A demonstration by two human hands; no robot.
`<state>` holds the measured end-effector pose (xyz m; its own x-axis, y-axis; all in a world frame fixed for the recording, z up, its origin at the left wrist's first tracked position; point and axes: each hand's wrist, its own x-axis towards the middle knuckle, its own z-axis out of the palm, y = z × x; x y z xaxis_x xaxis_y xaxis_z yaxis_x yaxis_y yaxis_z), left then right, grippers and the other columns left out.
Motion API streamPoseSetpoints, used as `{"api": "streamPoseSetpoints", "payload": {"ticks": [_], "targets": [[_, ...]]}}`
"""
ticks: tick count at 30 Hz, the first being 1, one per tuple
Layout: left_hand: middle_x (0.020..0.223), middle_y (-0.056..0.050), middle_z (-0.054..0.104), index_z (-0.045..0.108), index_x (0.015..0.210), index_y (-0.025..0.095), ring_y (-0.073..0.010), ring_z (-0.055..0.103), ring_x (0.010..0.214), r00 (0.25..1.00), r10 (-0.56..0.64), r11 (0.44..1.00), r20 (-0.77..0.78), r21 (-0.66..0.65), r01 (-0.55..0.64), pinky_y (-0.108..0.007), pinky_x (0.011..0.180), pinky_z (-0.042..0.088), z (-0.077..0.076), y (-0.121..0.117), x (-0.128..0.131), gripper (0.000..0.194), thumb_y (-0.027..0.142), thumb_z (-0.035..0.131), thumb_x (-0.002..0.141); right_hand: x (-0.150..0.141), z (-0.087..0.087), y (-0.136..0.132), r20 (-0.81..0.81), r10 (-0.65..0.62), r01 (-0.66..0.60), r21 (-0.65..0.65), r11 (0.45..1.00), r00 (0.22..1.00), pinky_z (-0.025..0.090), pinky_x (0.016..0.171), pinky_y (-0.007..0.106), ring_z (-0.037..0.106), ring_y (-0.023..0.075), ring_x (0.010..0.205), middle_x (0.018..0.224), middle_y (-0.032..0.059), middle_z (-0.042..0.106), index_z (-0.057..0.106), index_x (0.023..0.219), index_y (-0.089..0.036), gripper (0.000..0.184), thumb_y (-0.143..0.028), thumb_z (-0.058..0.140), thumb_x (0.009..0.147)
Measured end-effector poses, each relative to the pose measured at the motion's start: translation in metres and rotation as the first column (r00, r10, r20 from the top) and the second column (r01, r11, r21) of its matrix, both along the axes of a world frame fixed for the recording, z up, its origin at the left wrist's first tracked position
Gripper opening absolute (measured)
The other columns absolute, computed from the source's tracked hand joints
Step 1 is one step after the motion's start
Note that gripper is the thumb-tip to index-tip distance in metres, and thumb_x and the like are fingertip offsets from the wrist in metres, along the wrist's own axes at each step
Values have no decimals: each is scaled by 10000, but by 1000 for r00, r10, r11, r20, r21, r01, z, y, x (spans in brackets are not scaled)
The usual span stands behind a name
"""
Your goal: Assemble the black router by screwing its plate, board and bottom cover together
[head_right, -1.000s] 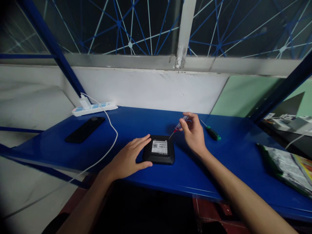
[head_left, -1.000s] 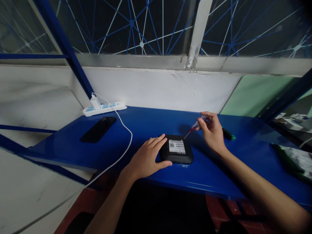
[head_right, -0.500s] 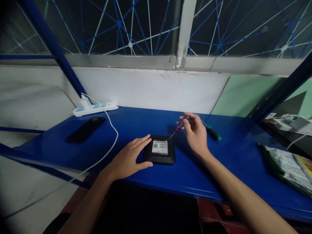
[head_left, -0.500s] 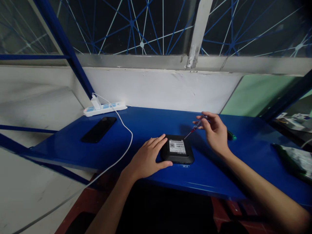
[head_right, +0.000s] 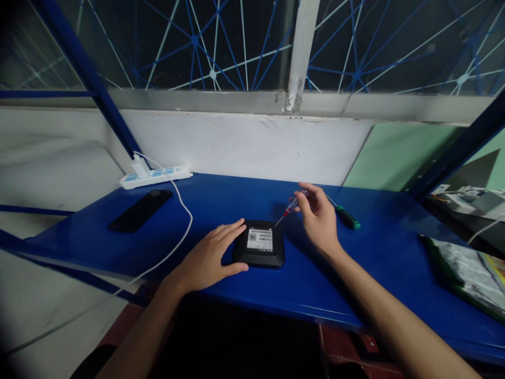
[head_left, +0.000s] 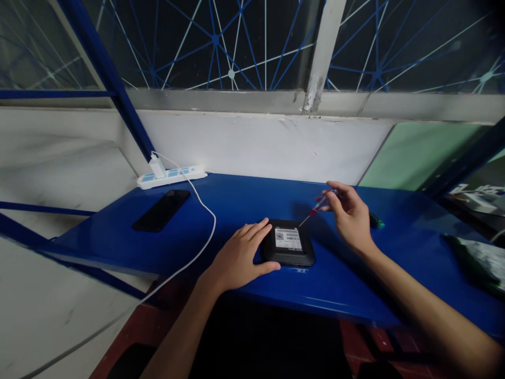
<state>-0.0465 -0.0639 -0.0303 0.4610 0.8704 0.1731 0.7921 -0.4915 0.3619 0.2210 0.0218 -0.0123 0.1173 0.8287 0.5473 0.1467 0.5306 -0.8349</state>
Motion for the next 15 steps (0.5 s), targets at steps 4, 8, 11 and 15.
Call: {"api": "streamPoseSetpoints", "payload": {"ticks": [4, 8, 11, 15], "targets": [[1646, -56, 259, 313, 1542, 247, -289, 317, 1489, 1000, 8, 1000, -3, -12, -8, -510, 1233, 270, 0, 0, 0, 830, 674, 590, 886, 1, -3, 0, 26, -10, 10, -23, 1000, 1000, 593, 680, 327, 689, 142, 736, 1014, 45, 672, 626, 1183, -252, 309, -415, 615, 921], [1641, -58, 274, 318, 1539, 249, -293, 327, 1484, 1000, 9, 1000, 6, -12, -9, -507, 1231, 276, 1, -1, 0, 830, 662, 608, 880, 3, -4, 1, 84, -30, 33, -32, 999, 996, 571, 656, 329, 661, 115, 622, 934, 12, 634, 612, 1197, -258, 339, -450, 616, 917], [1638, -65, 281, 329, 1533, 247, -299, 335, 1480, 1000, 11, 1000, 12, -9, -11, -508, 1230, 281, 1, -1, 0, 824, 652, 620, 877, 3, -4, 1, 94, -30, 32, -27, 999, 995, 565, 622, 315, 661, 116, 610, 877, -7, 599, 609, 1184, -261, 338, -461, 619, 912], [1638, -58, 284, 324, 1534, 259, -311, 336, 1478, 1000, 9, 1000, 15, -3, -9, -520, 1224, 289, 0, -1, 0, 822, 667, 606, 878, 3, -3, 2, 61, -26, 26, -2, 1000, 998, 553, 587, 295, 651, 116, 574, 773, -29, 596, 613, 1097, -246, 269, -422, 649, 897]]}}
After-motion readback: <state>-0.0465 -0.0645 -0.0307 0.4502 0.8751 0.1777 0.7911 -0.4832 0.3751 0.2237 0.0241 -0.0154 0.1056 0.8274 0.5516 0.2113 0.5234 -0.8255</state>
